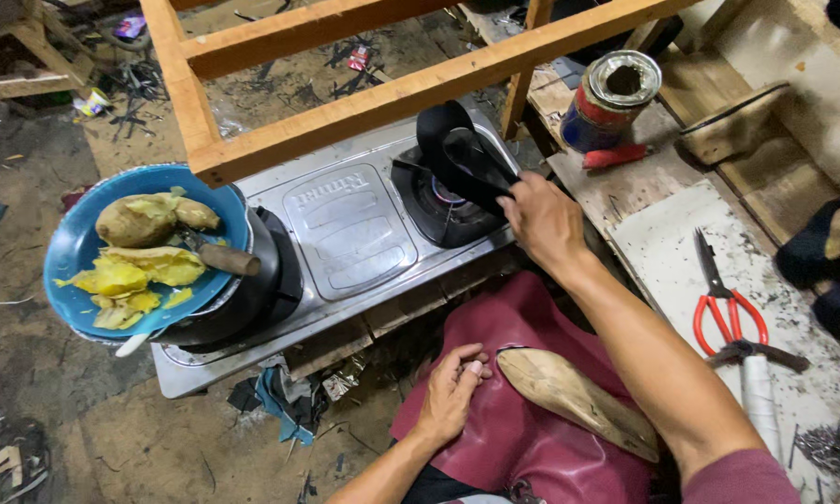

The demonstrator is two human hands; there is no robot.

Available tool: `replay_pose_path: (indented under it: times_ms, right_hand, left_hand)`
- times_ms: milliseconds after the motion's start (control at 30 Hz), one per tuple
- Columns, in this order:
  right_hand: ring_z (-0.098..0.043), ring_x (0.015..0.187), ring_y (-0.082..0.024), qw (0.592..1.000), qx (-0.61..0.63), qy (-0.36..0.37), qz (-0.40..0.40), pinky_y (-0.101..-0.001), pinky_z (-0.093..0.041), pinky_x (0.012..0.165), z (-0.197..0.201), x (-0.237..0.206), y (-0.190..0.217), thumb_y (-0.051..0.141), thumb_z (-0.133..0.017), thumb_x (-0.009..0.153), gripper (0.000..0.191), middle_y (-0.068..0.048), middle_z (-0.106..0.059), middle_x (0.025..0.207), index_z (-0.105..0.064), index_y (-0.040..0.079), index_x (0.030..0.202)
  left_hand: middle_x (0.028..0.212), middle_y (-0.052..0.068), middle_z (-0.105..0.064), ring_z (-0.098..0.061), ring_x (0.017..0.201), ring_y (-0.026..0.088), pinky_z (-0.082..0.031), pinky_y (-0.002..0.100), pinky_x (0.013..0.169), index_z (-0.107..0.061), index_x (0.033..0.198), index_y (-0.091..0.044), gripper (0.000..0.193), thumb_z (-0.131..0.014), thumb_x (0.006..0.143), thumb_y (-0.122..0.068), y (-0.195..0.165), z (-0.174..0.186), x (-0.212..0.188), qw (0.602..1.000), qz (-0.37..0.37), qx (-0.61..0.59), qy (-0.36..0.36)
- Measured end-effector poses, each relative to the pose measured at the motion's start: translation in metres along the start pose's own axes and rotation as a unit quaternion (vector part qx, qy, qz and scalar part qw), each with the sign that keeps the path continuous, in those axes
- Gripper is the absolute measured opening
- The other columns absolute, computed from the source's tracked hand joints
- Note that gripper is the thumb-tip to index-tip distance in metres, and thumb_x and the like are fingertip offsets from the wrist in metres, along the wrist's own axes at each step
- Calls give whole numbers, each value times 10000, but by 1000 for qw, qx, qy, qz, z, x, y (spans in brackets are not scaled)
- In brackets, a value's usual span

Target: The person holds a black slip-on shoe and repeatedly taps its sole and heel with a hammer. The shoe is turned over and repositioned several times while the hammer strikes different areas of the sole. The person then places the shoe on a nearby shelf and picks up another shoe to continue the same hammering process.

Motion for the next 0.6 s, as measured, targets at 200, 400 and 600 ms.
replay_pose_path:
  times_ms: [200, 400, 600]
  right_hand:
    - [-692, 979, -385, 999, 23, 6, 49, -453, -570, 798, 39, -73, -17, 167, -772, 881, 184, -172, -688, 1221, -672, 38, 967]
    - [-681, 1045, -360, 989, 77, 80, 97, -434, -550, 833, 98, -162, -1, 126, -794, 773, 216, -172, -674, 1263, -691, 36, 940]
    - [-674, 1105, -357, 995, 78, 63, 4, -423, -559, 871, 155, -243, 10, 136, -804, 736, 233, -193, -626, 1319, -713, 38, 927]
  left_hand:
    - [1190, 149, -678, -696, 955, 200, -556, 322, 817, -526, 1401, 4, 458, -578, 1019, -242, 1, 6, 14, 993, 3, -114, -19]
    - [1337, 118, -579, -612, 1192, 222, -505, 406, 1026, -385, 1519, -32, 739, -651, 949, -420, -20, 47, 44, 925, -43, -377, -39]
    - [1373, 225, -583, -590, 1228, 303, -457, 451, 1099, -428, 1510, 132, 700, -719, 1035, -291, -25, 20, 20, 941, 67, -319, 86]
Point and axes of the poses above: each hand's wrist, its own x-axis towards the middle knuckle, its own z-axis out of the back of the hand, y = z × x, the point moved 4 cm from there along x, towards the middle knuckle
